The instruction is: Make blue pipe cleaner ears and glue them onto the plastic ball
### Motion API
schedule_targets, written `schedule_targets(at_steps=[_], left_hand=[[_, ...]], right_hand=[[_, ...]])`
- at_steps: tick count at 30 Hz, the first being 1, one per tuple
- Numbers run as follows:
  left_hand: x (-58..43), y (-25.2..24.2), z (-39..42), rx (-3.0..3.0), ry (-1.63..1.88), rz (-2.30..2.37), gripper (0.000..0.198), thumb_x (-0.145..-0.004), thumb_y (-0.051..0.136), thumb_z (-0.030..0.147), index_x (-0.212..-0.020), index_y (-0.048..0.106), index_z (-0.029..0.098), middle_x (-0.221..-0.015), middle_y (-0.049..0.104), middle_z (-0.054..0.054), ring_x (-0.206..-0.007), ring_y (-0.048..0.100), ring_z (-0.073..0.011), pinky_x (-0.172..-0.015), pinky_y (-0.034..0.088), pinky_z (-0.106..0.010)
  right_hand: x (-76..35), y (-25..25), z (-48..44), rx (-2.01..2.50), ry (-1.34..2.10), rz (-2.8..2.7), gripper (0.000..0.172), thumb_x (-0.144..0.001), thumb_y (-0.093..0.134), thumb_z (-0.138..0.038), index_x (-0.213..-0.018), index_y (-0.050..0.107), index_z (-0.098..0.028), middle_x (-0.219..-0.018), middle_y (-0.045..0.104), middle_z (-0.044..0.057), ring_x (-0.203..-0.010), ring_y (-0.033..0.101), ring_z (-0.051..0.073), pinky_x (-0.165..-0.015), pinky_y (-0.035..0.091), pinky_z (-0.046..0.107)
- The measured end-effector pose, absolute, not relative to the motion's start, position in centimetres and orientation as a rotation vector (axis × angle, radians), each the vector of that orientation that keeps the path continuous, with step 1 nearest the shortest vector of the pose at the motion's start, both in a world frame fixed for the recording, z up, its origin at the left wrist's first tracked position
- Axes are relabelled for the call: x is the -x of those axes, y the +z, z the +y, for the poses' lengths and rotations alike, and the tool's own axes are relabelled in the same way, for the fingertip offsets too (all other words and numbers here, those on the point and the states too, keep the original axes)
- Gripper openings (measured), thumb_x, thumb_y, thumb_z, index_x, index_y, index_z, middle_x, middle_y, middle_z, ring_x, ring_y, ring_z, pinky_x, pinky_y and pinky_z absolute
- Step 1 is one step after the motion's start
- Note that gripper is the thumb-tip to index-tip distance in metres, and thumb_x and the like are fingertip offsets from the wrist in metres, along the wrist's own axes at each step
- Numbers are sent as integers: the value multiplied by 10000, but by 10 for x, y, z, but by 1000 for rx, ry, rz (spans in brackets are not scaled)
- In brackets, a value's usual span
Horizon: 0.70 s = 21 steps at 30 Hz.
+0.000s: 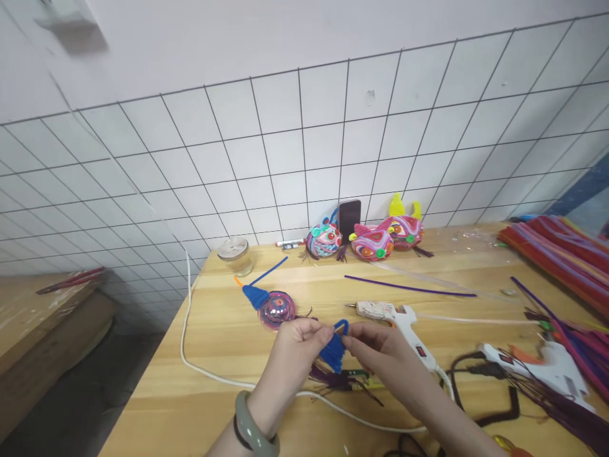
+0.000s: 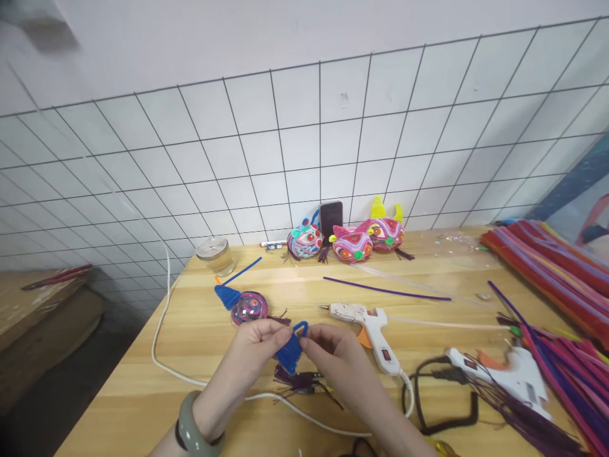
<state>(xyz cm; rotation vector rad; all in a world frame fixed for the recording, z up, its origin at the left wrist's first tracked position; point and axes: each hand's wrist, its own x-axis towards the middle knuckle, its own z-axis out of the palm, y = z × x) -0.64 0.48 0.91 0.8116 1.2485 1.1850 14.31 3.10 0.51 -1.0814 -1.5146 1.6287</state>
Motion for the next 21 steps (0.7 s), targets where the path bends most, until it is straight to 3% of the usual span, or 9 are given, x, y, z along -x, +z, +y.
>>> schedule_targets(at_steps=[4,10,16,21], left_hand=[[7,10,3,-873,1170,1245,381,-646,668,493,-626,674,113,-536,658,-40,-476,562,-128,-490,433,-225],[7,17,0,-741,1157,1204,562,-786,423,592,-776,672,88,-592,682,-85,-503,599,-159,-529,474,-268],[13,16,2,-751,1089,1139,331,-702,653,440,-768,653,115,-665,710,-80,-595,644,-158,-588,495,-255],[15,4,6,-742,1096,1208,331,-547,775,400,-678,647,124,-599,697,-47,-519,615,-131,-532,491,-237]], right_hand=[[-144,8,32,1116,1651,-1496,288,-694,631,-438,-591,606,-170,-482,364,-62,-449,261,81,-431,182,234],[-146,5,34,1151,1628,-1487,292,-698,618,-451,-679,634,-160,-498,368,-62,-443,257,78,-429,171,231],[-150,5,36,1171,1573,-1446,312,-692,614,-466,-677,619,-154,-466,368,-69,-434,275,79,-426,185,225],[-151,5,37,1184,1561,-1459,320,-692,608,-469,-701,630,-150,-462,381,-69,-429,289,77,-412,189,215]])
